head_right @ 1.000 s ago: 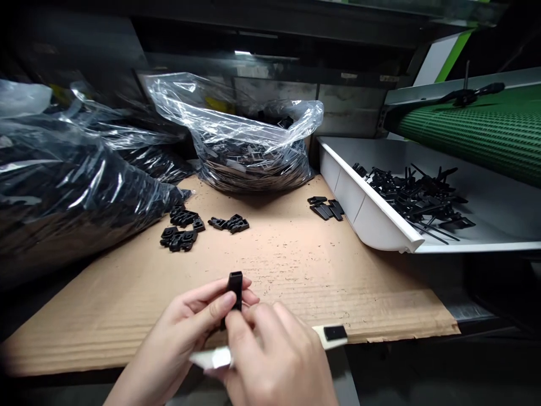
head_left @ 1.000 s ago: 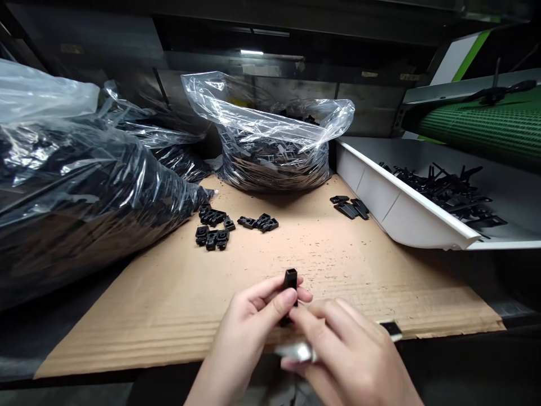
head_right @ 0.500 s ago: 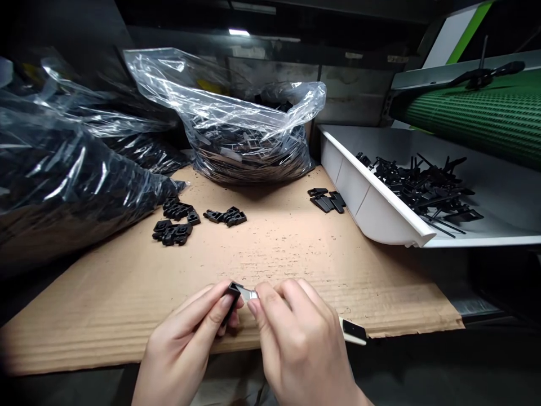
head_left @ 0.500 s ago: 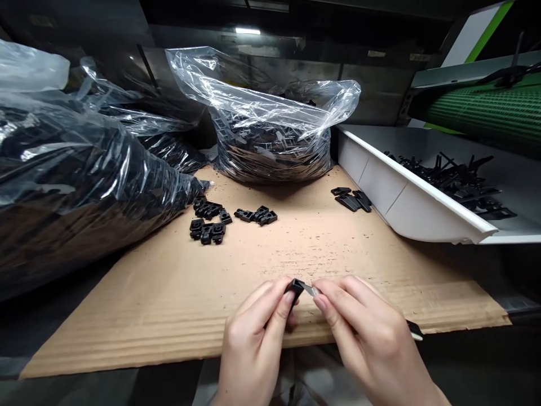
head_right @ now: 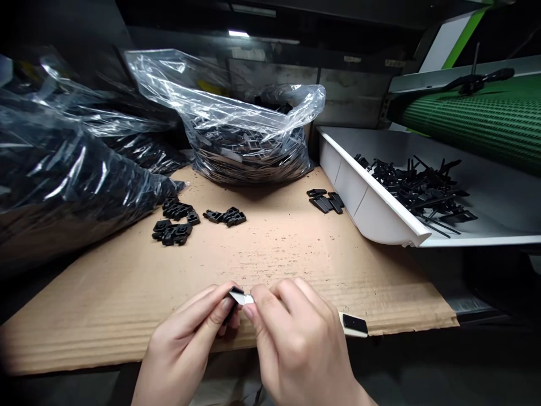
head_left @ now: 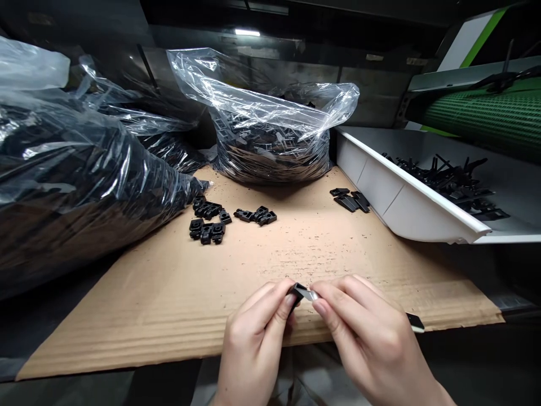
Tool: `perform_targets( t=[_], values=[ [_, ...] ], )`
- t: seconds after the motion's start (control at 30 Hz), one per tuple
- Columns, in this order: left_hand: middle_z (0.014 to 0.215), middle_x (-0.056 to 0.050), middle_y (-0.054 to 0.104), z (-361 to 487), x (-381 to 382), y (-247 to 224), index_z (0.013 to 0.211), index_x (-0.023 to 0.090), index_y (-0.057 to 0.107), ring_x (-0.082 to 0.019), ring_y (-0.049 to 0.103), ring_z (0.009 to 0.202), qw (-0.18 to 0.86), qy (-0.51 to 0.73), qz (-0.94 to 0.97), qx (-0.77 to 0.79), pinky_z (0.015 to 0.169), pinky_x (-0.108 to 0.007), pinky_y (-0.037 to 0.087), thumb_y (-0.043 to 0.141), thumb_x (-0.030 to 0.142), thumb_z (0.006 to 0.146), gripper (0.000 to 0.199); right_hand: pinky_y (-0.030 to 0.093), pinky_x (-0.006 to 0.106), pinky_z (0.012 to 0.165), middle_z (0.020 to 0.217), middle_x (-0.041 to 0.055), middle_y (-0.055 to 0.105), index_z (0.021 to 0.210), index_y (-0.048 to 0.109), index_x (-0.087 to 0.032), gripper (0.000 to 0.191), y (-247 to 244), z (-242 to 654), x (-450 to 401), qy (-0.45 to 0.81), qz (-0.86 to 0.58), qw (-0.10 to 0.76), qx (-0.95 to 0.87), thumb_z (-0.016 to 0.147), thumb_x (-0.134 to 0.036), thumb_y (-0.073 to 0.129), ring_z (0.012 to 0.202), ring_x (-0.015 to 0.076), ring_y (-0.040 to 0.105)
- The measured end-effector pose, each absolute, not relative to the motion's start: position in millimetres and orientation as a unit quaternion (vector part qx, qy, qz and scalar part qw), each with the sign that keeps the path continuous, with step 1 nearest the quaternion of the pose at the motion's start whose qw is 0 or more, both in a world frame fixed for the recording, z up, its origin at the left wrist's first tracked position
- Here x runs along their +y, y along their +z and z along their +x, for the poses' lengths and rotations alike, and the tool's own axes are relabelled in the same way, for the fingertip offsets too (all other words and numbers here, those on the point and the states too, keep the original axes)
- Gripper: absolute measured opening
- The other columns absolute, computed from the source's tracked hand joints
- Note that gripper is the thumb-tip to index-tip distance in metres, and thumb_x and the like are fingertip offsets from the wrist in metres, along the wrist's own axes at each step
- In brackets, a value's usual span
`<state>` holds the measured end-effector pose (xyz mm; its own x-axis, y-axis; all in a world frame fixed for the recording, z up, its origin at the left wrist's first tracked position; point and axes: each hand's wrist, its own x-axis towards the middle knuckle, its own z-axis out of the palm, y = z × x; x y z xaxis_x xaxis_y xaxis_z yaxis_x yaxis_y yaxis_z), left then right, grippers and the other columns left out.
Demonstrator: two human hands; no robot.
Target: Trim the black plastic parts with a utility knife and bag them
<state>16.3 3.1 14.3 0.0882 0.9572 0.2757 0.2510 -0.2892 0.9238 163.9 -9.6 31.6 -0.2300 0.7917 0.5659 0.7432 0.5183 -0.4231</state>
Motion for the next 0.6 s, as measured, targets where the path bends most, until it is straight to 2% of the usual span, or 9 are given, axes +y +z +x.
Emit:
perform_targets(
  t=[0.1,0.37,0.5,0.6],
  values=[
    [0.070,-0.001,0.059,15,2,14,0.086,0.020,0.066,-0.013,0.056,0.058,0.352,0.490,0.645,0.469,0.054,-0.020,0.047,0.051,0.014,0.081,0.017,0.039,0.025,0.055,0.065,0.0025,0.055,0.087,0.062,-0.016,0.019,31,163,-9,0.024,-0.493,0.368,-0.788,0.085,-0.016,0.043,0.060,0.0142,0.050],
    [0.065,0.000,0.056,14,2,13,0.085,0.019,0.066,-0.012,0.054,0.056,0.393,0.485,0.635,0.455,0.052,-0.019,0.044,0.050,0.014,0.082,0.017,0.039,0.028,0.060,0.068,0.0039,0.056,0.087,0.062,-0.015,0.018,27,163,-3,0.007,-0.521,0.368,-0.770,0.086,-0.017,0.044,0.064,0.0160,0.051],
    [0.066,0.000,0.056,16,2,14,0.083,0.019,0.066,-0.012,0.053,0.057,0.417,0.504,0.610,0.448,0.054,-0.021,0.042,0.050,0.016,0.083,0.016,0.039,0.027,0.059,0.069,0.0025,0.058,0.081,0.062,-0.018,0.022,27,168,2,0.088,-0.553,0.346,-0.753,0.087,-0.019,0.041,0.065,0.0151,0.053],
    [0.066,0.000,0.055,14,4,17,0.082,0.020,0.064,-0.011,0.048,0.056,0.469,0.489,0.586,0.444,0.055,-0.020,0.040,0.047,0.023,0.085,0.017,0.041,0.027,0.062,0.074,0.0025,0.060,0.083,0.062,-0.019,0.020,31,173,0,0.137,-0.539,0.379,-0.740,0.086,-0.016,0.043,0.069,0.0147,0.054]
  ],
)
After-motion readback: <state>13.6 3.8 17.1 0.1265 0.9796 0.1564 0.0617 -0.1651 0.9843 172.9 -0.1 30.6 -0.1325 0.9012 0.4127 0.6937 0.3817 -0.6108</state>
